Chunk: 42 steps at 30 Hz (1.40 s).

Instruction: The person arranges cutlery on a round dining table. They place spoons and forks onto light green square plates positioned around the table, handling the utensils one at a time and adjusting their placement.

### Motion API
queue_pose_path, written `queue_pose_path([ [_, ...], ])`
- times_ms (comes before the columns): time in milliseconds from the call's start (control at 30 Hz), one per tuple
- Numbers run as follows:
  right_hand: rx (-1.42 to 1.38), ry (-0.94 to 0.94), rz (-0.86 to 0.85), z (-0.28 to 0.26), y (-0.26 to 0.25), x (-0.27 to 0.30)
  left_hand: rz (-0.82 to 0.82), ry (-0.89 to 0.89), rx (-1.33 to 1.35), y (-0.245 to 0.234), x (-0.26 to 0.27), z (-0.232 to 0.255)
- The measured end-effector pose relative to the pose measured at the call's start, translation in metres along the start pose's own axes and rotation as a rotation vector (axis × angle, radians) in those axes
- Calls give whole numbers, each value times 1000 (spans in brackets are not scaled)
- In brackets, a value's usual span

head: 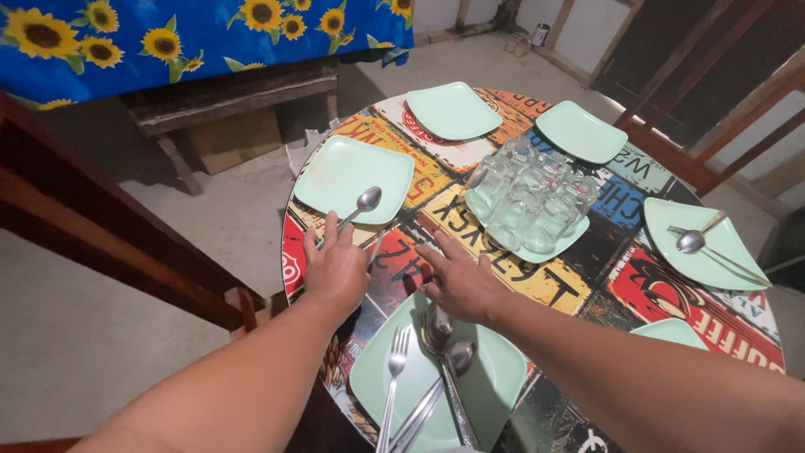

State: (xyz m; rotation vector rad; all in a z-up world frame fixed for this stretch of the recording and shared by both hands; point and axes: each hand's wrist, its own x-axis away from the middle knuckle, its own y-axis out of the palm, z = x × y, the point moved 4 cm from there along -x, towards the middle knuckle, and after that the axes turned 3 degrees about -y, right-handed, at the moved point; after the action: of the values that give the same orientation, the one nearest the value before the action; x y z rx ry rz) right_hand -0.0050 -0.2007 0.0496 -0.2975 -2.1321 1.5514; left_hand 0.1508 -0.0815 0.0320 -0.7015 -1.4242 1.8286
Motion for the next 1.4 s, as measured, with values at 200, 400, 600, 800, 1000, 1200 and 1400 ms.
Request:
queue_pose_path([
  [200,-12,12,13,1,-2,-12,136,90,48,5,-18,-9],
  [400,5,11,20,4,1,-26,39,80,-10,-5,-29,-9],
  [600,11,15,16,5,2,-40,61,108,-60,-9,-47,-11],
  [800,5,-16,49,4,-4,-48,62,100,-49,-7,-67,-17],
  [1000,-24,28,29,6,-5,-56,24,91,-55,-7,-82,-20],
  [1200,-22,40,28,10,0,-71,81,135,-70,-2,-98,-25],
  [1400,-4,44,37,16,5,-85,92,170,-43,2,-110,-25],
])
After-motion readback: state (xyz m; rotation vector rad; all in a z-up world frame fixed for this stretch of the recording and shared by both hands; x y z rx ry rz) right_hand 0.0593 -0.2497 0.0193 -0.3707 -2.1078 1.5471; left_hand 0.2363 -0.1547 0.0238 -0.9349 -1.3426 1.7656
